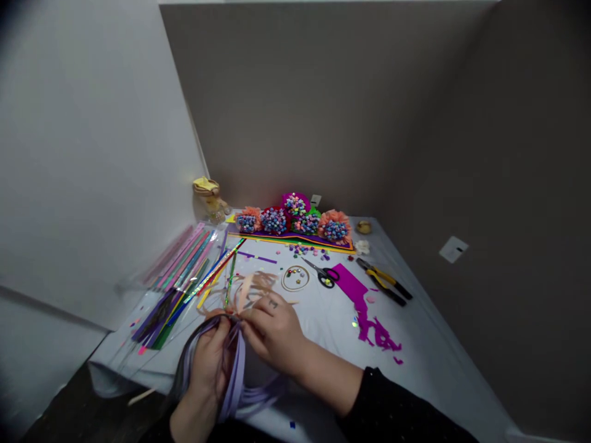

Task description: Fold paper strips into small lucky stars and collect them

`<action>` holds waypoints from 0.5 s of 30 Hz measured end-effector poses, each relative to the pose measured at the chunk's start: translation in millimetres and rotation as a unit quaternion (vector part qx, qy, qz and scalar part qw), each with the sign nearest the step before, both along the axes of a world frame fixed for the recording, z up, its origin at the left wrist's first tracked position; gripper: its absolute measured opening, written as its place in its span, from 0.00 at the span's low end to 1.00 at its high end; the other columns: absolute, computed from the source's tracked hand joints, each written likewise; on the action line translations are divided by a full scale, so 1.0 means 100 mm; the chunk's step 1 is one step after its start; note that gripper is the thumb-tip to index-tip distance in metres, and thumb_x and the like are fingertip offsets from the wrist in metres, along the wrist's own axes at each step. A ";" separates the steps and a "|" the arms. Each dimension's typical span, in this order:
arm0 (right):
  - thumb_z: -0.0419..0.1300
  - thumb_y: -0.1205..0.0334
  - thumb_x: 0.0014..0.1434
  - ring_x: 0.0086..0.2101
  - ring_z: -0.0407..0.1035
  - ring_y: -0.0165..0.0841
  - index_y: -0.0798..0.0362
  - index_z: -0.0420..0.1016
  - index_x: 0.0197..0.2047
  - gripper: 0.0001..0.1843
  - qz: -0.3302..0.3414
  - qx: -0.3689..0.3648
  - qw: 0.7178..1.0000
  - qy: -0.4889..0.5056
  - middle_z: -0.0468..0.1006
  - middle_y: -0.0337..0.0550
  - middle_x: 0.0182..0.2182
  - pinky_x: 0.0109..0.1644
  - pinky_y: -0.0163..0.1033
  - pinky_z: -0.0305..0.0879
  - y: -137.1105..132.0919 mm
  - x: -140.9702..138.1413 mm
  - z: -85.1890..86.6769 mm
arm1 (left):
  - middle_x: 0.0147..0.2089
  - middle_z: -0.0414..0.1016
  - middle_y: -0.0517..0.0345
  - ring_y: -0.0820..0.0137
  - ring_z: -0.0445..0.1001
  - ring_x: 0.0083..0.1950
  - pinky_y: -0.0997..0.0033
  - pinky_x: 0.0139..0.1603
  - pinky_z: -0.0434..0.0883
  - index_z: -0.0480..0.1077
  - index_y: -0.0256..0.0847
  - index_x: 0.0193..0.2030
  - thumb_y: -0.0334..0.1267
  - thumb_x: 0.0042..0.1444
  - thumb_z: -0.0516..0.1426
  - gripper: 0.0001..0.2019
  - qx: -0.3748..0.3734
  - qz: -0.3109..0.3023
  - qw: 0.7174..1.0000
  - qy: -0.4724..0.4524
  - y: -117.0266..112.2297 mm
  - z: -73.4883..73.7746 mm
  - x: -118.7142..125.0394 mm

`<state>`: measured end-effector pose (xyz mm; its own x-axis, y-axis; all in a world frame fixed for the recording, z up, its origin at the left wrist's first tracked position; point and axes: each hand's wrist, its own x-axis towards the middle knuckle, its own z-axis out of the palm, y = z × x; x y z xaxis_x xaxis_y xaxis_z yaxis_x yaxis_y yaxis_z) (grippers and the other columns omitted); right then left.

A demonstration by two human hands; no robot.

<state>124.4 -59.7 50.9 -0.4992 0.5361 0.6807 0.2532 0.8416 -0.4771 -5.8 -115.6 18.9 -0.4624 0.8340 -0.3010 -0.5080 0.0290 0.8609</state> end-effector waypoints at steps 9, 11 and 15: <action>0.55 0.67 0.60 0.35 0.69 0.35 0.51 0.71 0.40 0.06 0.001 -0.092 0.995 0.036 0.74 0.43 0.32 0.37 0.40 0.67 -0.12 -0.01 -0.15 | 0.40 0.78 0.51 0.60 0.75 0.45 0.65 0.47 0.71 0.72 0.38 0.34 0.47 0.38 0.67 0.19 -0.014 0.049 0.999 0.017 -0.03 -0.02 0.17; 0.54 0.68 0.60 0.33 0.68 0.34 0.51 0.71 0.36 0.06 -0.010 -0.111 0.993 0.045 0.73 0.42 0.29 0.36 0.39 0.66 -0.08 0.01 -0.09 | 0.39 0.78 0.51 0.60 0.75 0.45 0.64 0.48 0.71 0.72 0.39 0.33 0.48 0.40 0.66 0.17 -0.009 0.028 0.999 0.025 -0.05 -0.03 0.23; 0.55 0.70 0.59 0.33 0.68 0.36 0.50 0.70 0.39 0.07 -0.047 -0.052 0.995 0.070 0.73 0.42 0.30 0.36 0.41 0.66 -0.05 0.23 0.19 | 0.42 0.78 0.48 0.59 0.75 0.45 0.62 0.47 0.72 0.74 0.40 0.41 0.53 0.49 0.60 0.19 -0.008 -0.118 0.987 0.111 -0.16 -0.01 0.23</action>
